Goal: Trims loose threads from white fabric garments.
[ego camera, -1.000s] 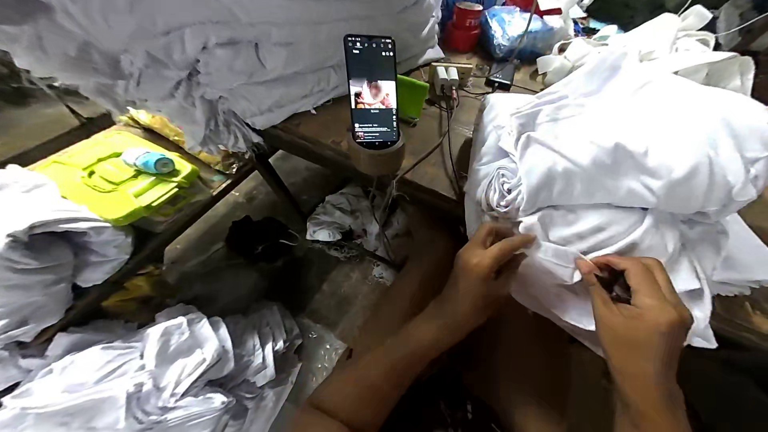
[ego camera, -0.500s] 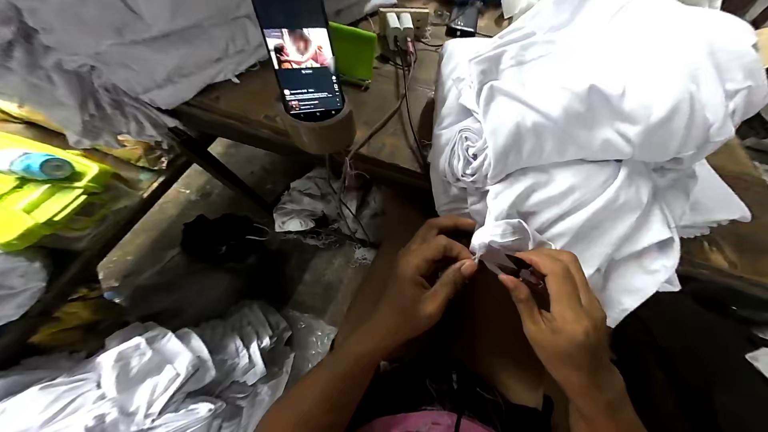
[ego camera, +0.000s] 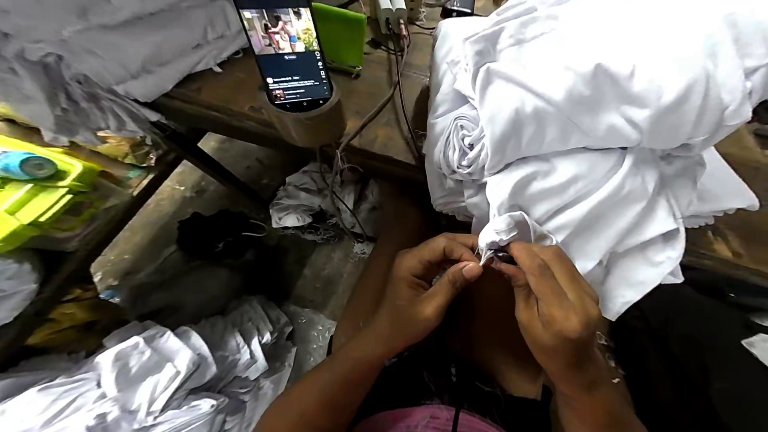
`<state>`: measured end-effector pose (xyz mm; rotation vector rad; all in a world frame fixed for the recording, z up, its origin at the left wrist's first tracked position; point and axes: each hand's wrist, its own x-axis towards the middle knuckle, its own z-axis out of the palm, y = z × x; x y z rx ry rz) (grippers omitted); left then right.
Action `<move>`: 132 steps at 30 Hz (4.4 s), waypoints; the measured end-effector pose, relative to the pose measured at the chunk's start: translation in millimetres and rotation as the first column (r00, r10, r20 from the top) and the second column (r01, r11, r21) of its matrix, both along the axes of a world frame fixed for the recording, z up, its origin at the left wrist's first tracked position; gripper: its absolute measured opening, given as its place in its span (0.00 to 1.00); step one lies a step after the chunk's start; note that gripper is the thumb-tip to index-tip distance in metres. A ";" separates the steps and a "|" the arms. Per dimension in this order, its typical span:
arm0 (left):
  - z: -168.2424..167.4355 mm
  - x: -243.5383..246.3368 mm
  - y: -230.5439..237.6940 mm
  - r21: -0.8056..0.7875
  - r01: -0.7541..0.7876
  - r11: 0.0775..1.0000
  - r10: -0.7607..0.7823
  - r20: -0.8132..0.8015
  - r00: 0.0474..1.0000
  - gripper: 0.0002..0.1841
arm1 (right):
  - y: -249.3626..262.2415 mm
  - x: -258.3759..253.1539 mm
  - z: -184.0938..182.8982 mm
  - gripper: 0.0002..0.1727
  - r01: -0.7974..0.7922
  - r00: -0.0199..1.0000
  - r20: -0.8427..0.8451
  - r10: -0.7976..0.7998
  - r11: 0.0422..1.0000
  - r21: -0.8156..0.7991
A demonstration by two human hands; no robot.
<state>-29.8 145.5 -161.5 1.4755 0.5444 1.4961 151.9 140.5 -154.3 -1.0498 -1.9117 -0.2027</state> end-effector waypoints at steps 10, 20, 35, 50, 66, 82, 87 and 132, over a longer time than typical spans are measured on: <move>-3.7 25.9 16.8 0.132 -0.317 0.939 0.336 -0.167 0.927 0.13 | 6.7 7.1 11.5 0.15 0.003 0.995 -0.100 -0.005 1.000 -0.017; -2.4 14.5 7.0 -0.013 -0.257 0.966 0.256 -0.046 0.965 0.07 | 1.5 2.0 -3.6 0.16 -0.003 1.000 -0.024 0.002 1.000 -0.011; 0.3 16.7 2.0 -0.047 -0.198 0.979 0.200 0.038 0.979 0.04 | 1.0 0.4 -0.9 0.21 -0.050 0.988 -0.151 0.026 0.986 -0.161; -2.7 18.5 -0.5 -0.027 -0.133 0.991 0.135 0.075 0.988 0.05 | -4.0 3.2 -1.2 0.15 0.024 0.999 -0.031 -0.026 0.997 -0.068; -4.3 14.1 8.7 0.146 -0.307 0.940 0.334 -0.219 0.917 0.06 | 6.1 15.8 15.5 0.15 -0.201 0.969 -0.199 0.147 0.937 -0.286; 3.4 24.7 0.4 0.164 -0.351 0.922 0.385 -0.490 0.782 0.25 | -2.0 9.8 14.1 0.13 -0.194 0.968 -0.193 0.158 0.964 -0.183; -6.8 13.2 -6.1 0.304 -0.280 0.911 0.405 -0.524 0.750 0.10 | -12.0 32.6 16.6 0.17 -0.188 0.976 -0.152 0.158 0.960 -0.208; -14.0 16.3 5.3 0.485 -0.299 0.822 0.567 -0.640 0.519 0.07 | -18.2 44.7 13.1 0.17 0.062 0.993 0.113 -0.039 0.976 -0.209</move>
